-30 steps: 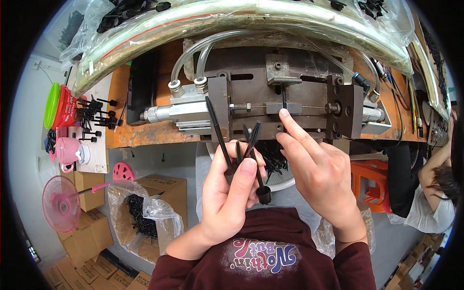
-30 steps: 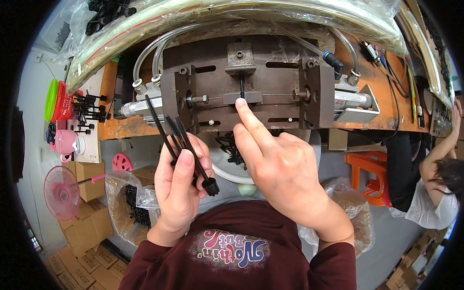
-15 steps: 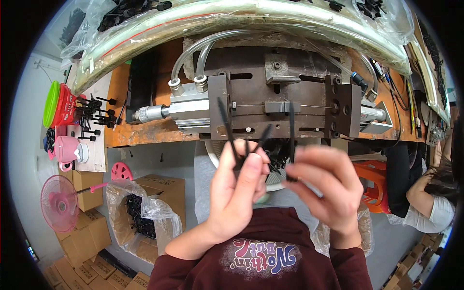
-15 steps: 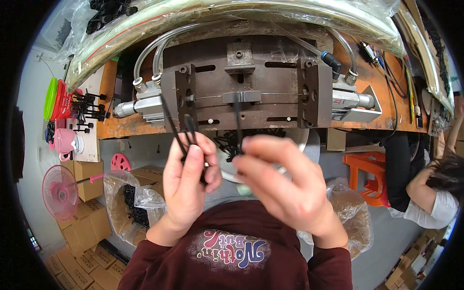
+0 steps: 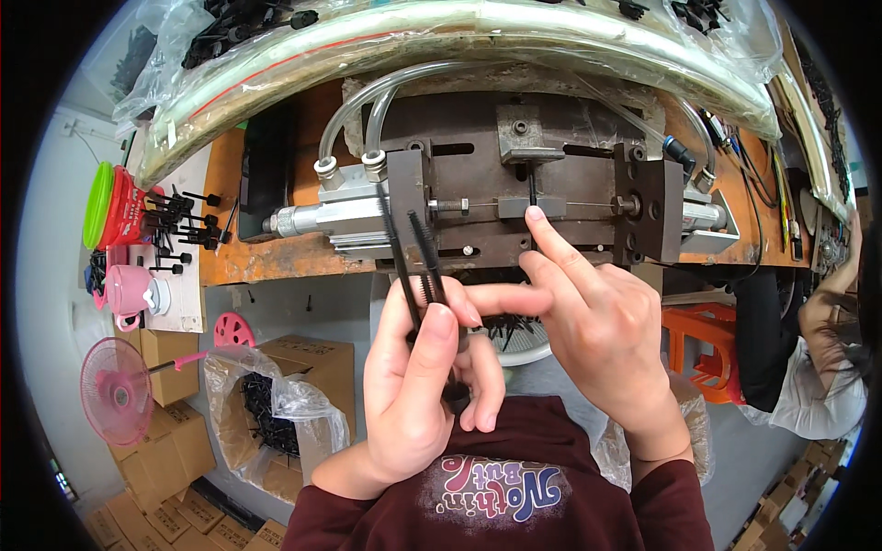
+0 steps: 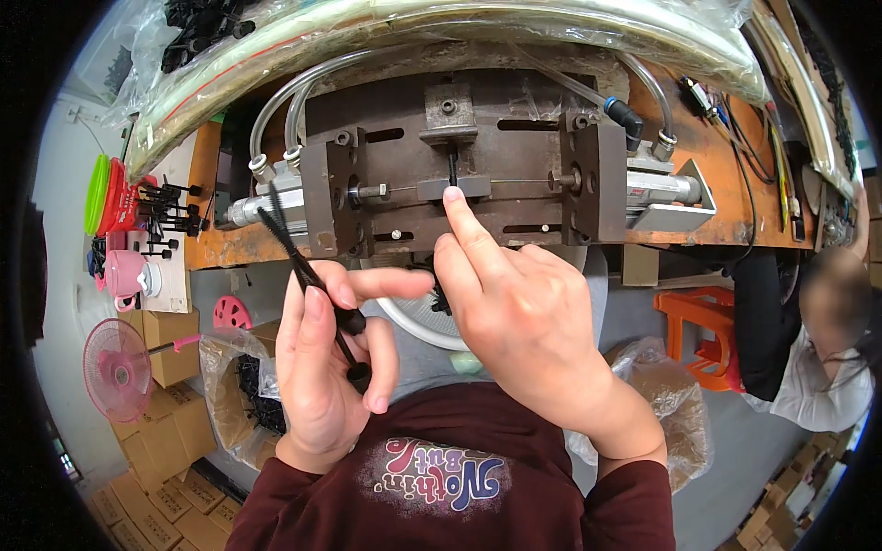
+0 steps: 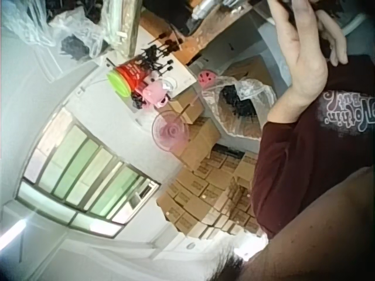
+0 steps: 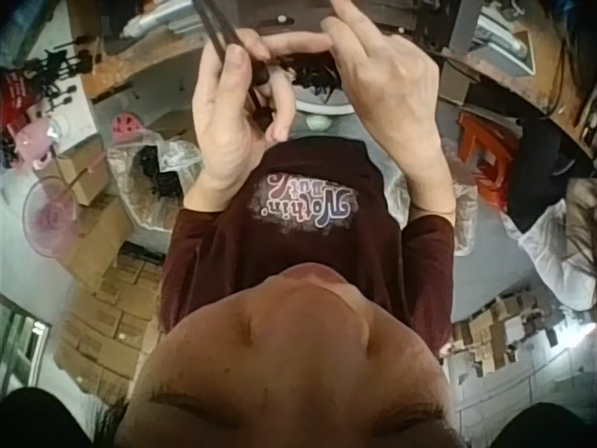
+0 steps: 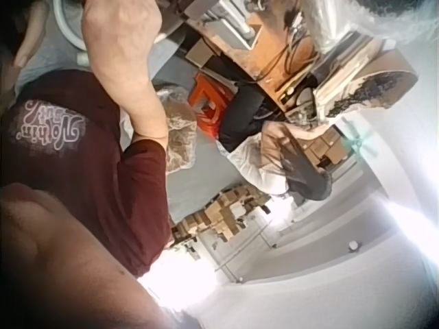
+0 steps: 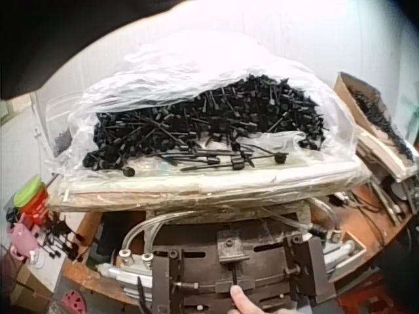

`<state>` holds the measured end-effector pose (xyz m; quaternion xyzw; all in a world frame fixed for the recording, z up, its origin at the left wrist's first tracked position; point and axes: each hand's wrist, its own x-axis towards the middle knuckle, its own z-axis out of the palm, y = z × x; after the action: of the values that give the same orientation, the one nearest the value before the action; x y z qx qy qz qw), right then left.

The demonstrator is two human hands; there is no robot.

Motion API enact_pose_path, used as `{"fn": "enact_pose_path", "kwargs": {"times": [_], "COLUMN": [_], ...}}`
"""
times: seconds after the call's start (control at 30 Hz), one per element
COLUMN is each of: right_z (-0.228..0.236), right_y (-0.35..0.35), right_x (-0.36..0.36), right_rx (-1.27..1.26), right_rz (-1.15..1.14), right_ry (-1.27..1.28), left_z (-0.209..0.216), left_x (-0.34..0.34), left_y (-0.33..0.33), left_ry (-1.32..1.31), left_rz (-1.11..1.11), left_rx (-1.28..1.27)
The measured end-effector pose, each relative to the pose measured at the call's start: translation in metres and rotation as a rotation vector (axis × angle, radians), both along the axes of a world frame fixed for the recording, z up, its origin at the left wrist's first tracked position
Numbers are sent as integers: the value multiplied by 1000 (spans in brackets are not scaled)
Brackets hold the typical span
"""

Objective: Assembling small black plastic cable or wire components using a specialized workbench jig.

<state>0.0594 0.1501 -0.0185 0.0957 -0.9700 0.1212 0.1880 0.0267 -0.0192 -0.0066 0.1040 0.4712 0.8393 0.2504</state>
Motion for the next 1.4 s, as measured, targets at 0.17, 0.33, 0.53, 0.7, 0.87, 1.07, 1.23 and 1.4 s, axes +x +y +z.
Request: {"fn": "enact_pose_path", "kwargs": {"times": [0.17,0.33,0.53,0.7,0.87,1.07,1.23,1.4], "right_z": [5,23,12,1,-11,1,3,13], "right_y": [0,-5,-3,3,6,3,2,-2], "right_x": [6,27,24,15,7,0,2,15], "right_rx": [-244,-294,-341,-411,-229,-88,-57,-497], "right_rz": [97,335,298,63,58,4,-5,236], "right_ry": [148,178,142,118,38,-44,-59,55], "left_z": [1,5,-3,-22,-11,-8,-10,-8], "left_x": [-3,0,4,0,-1,-3,-7,-9], "left_y": [-5,-3,4,2,-3,-1,2,8], "left_ry": [35,-110,-110,27,36,-46,96,75], "left_rz": [12,-125,-207,37,8,24,52,61], "left_rx": [-117,-179,-279,-255,-93,-11,40,118]}}
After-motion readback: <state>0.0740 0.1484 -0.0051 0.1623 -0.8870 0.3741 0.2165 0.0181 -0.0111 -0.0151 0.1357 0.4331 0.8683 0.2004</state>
